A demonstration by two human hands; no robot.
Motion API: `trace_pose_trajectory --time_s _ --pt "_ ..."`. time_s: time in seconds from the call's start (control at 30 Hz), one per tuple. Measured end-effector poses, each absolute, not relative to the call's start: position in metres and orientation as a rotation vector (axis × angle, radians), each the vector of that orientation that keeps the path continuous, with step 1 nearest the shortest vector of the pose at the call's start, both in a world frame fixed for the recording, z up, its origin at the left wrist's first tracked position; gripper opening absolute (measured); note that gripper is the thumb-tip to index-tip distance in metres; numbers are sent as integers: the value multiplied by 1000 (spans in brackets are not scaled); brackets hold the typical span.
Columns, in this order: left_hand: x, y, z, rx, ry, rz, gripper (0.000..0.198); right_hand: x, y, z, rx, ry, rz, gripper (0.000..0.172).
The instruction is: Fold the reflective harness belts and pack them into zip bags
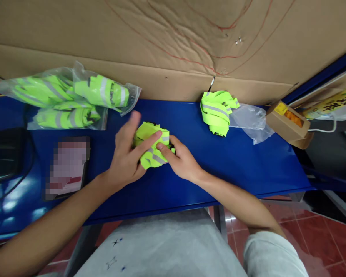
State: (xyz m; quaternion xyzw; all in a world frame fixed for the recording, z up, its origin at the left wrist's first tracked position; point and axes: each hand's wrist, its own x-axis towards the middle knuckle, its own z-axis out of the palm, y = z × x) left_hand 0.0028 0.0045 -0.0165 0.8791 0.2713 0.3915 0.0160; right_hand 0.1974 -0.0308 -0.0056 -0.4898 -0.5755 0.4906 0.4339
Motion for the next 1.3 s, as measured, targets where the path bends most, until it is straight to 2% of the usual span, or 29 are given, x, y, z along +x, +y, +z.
trace_pose_trajectory --time_s 0.1,0.2,0.3,0.5,0.67,0.83,0.93,1.03,1.1,1.3 --pt "1 5 -12 2854 699 1076 76 196 -34 -3 -1229 -1331 1224 45" --pt "6 -1 -10 2896 747 992 100 194 -37 -7 -1118 -1121 1497 62" --pt "15 -14 -7 2945 868 895 108 193 -39 -11 -991 -1069 1667 67" --pt "17 -25 -2 2906 989 942 102 203 -31 -2 -998 -1276 1622 72" --pt "4 -7 -7 2675 818 1143 99 213 -24 3 -955 -1239 1719 53" --pt "4 -7 -8 2582 867 1115 51 210 -26 5 -983 -1142 1799 42" --pt "7 -11 -7 2645 969 1060 41 203 -30 7 -1002 -1112 1806 49" --pt "12 -14 -10 2694 1018 1027 40 194 -32 7 -978 -1075 1792 69" --pt "18 -16 -14 2725 1051 995 42 188 -33 4 -1018 -1041 1741 75" --pt "44 -29 -24 2787 1219 930 71 176 -28 -13 -1271 -758 1452 57"
